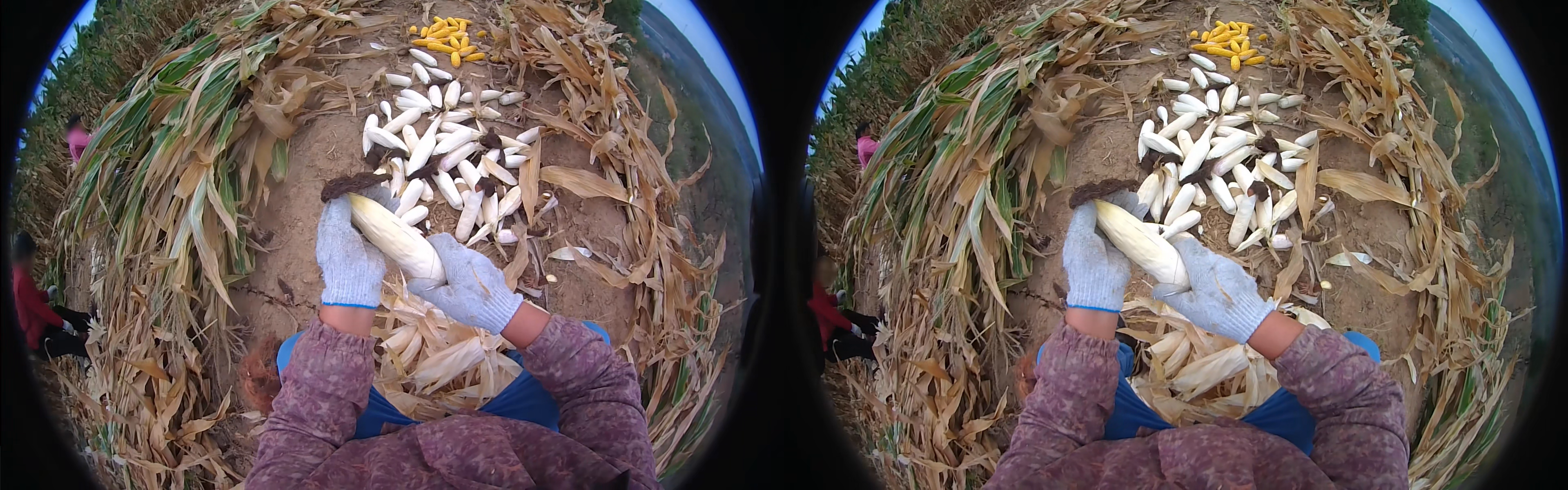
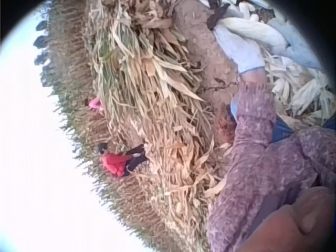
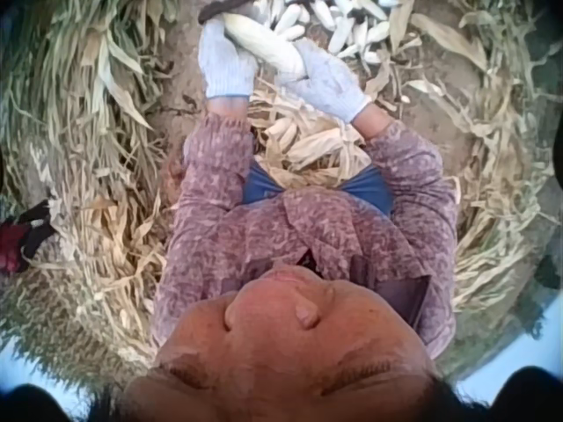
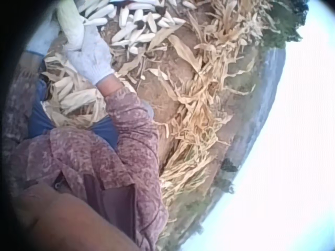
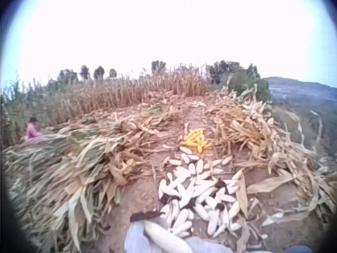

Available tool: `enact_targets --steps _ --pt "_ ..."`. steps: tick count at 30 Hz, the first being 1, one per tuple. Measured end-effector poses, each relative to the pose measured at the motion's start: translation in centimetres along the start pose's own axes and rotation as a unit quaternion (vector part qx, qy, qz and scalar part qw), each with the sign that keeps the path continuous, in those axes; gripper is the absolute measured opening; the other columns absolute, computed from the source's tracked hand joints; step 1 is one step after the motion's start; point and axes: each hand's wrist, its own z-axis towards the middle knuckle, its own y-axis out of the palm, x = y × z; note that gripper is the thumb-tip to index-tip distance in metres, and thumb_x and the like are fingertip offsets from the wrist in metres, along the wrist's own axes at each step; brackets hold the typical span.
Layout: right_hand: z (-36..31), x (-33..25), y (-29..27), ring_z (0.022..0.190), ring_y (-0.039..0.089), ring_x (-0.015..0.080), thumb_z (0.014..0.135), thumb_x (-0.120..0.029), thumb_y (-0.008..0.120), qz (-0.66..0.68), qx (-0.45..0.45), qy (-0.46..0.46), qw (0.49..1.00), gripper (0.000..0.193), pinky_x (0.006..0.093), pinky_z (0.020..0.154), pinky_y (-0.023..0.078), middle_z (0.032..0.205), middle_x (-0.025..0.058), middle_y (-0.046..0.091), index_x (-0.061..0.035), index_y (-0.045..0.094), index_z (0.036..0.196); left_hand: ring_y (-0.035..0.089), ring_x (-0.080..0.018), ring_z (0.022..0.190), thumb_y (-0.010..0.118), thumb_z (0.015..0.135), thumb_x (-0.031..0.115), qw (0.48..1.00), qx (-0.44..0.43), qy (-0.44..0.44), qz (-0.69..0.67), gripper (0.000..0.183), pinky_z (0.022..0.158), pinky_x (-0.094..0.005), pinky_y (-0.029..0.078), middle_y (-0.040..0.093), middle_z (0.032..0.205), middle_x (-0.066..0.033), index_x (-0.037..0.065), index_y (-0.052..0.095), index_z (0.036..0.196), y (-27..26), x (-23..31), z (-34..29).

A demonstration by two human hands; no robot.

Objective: The person sits on the ground in a cornfield and shucks corn cobs by hand, removing husks and silk. Shucked cobs are placed in a pile, and husks are discarded nearby.

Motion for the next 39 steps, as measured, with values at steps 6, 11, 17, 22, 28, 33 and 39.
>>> enact_targets --steps 6,11,17,22,28,33,39 --pt "0.4 -0.2 -0.2 0.102 0.073 0.044 0.091 -0.041 0.079 0.001 0.032 -0.017 0.999 0.062 0.0513 0.084 0.059 0.11 0.0246 0.073 -0.0037 0.059 0.135 0.07 -0.0357 0.114 0.055 0.112 0.028 0.989 -0.034 -0.032 -0.139 0.034 0.106 -0.0523 0.057 0.07 0.128 -0.0183 0.002 0.062 0.134 0.2 0.4 -0.1" --pt "0.4 0.3 -1.1 0.103 0.074 0.0419 0.092 -0.038 0.079 0.094 -0.007 0.028 0.995 0.06 0.0489 0.087 0.058 0.112 0.0242 0.073 -0.0024 0.059 0.136 0.069 -0.0346 0.117 0.055 0.111 0.029 0.998 -0.041 -0.004 -0.048 0.038 0.106 -0.0527 0.057 0.068 0.13 -0.0193 0.0 0.061 0.135 0.0 -0.1 1.1" --pt "0.1 1.1 -1.6 0.102 0.075 0.039 0.092 -0.036 0.079 0.134 -0.043 0.039 0.989 0.06 0.0463 0.088 0.058 0.114 0.0223 0.073 -0.0025 0.059 0.138 0.069 -0.0352 0.117 0.056 0.11 0.028 0.999 -0.022 0.025 0.01 0.039 0.105 -0.0537 0.058 0.067 0.129 -0.0205 -0.002 0.06 0.136 -1.3 -0.8 1.9" --pt "-0.3 0.0 -0.7 0.105 0.074 0.0416 0.091 -0.039 0.081 0.016 0.018 0.007 1.0 0.065 0.0485 0.086 0.059 0.12 0.0235 0.071 -0.0024 0.057 0.139 0.067 -0.0436 0.119 0.05 0.111 0.03 0.998 0.002 -0.024 -0.054 0.041 0.097 -0.0663 0.059 0.064 0.131 -0.0222 0.001 0.056 0.14 0.9 -0.3 0.4" --pt "-0.3 1.2 1.3 0.103 0.074 0.0449 0.09 -0.042 0.082 -0.071 0.092 -0.037 0.993 0.069 0.0512 0.084 0.061 0.121 0.0251 0.07 -0.0023 0.056 0.14 0.071 -0.0342 0.109 0.049 0.111 0.024 0.979 -0.115 -0.043 -0.163 0.031 0.101 -0.0499 0.06 0.072 0.12 -0.0173 0.002 0.066 0.125 -0.9 -0.6 1.5" --pt "0.0 2.3 2.3 0.096 0.074 0.0443 0.091 -0.047 0.079 -0.088 0.122 -0.063 0.987 0.071 0.0516 0.079 0.061 0.118 0.0244 0.069 -0.002 0.054 0.14 0.07 -0.0337 0.108 0.048 0.111 0.024 0.987 -0.058 -0.053 -0.141 0.03 0.1 -0.0488 0.06 0.072 0.118 -0.0176 0.002 0.066 0.12 -0.5 -0.7 2.0" --pt "1.3 3.3 2.8 0.104 0.072 0.0439 0.092 -0.045 0.078 0.048 0.05 0.001 0.998 0.069 0.0533 0.089 0.058 0.12 0.0252 0.069 -0.0061 0.053 0.144 0.069 -0.0319 0.111 0.045 0.112 0.026 0.989 0.053 -0.063 -0.12 0.032 0.102 -0.0458 0.058 0.071 0.121 -0.0167 0.004 0.065 0.123 0.1 -1.1 2.6"
